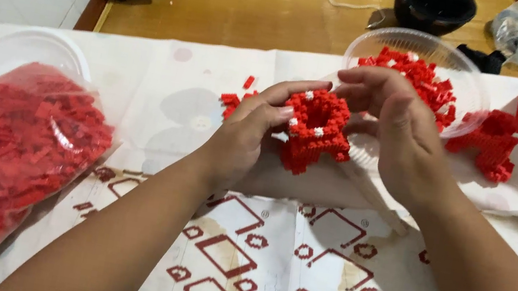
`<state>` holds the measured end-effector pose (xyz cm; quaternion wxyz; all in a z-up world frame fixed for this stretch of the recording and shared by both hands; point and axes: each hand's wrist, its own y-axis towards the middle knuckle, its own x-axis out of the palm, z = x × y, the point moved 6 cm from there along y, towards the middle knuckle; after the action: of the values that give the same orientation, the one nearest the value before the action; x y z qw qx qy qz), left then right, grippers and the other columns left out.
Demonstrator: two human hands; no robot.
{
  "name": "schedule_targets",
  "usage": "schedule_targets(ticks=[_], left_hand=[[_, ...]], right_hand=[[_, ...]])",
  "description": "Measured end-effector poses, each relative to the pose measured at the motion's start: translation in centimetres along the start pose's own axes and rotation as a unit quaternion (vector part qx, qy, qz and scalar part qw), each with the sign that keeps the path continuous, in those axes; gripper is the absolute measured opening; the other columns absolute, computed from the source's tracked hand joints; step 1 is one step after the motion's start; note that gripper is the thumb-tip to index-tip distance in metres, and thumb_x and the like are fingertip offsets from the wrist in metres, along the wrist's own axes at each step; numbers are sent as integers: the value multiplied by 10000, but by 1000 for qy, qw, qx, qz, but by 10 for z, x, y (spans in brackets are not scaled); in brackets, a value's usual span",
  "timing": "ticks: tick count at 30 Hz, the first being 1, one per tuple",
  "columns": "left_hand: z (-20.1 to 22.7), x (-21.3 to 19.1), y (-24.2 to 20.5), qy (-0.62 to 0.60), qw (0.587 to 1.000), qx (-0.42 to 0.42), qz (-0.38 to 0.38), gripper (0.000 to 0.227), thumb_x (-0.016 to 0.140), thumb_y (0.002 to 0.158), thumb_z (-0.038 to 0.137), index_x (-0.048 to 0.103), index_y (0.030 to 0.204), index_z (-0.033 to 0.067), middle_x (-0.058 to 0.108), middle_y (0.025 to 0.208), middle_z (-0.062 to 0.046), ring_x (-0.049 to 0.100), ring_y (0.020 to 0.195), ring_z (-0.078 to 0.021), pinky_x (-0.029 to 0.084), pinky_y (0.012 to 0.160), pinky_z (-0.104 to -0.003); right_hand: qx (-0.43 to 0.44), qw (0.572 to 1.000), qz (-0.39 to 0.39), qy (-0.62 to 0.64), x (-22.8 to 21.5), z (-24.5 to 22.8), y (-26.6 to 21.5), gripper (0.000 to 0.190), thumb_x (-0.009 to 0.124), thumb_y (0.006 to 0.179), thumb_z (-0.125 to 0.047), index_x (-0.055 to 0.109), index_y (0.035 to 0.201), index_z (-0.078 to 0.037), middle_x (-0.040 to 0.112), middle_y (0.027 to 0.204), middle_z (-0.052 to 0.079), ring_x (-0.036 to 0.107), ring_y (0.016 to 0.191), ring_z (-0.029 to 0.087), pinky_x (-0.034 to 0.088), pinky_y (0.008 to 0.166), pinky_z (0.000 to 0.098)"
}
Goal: Assembling a model using small red and white interlocking toy blocks on a table.
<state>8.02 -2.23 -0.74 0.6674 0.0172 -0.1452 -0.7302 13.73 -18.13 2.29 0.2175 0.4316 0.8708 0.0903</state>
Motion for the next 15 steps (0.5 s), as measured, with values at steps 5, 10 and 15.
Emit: schedule_targets(ticks=[5,10,15], left_hand=[[-7,-3,-6,31,995,89,16,520,428,936,253,575,1392,51,620,1407,-157,571,1326,-250,441,1151,-375],[-3,-9,-12,37,991,93,86,549,415,916,239,571,1402,36,619,1366,-160,597,1252,-235,482,1086,-342],[-6,-6,-17,-21,990,97,105,530,429,922,214,563,1390,5,628,1163,-182,659,1035,-295,577,869,-386]], right_hand=[[-23,1000,-13,-15,3,-6,-1,846,263,927,-735,511,1333,-35,642,1285,177,637,1209,253,606,753,333],[-79,995,-12,-53,-8,-27,0,721,297,999,-633,549,1301,-29,638,1356,194,631,1335,313,587,484,280],[-181,924,-19,-336,-20,-91,-12,189,759,1026,-87,703,845,-90,683,769,28,507,588,125,410,525,283]])
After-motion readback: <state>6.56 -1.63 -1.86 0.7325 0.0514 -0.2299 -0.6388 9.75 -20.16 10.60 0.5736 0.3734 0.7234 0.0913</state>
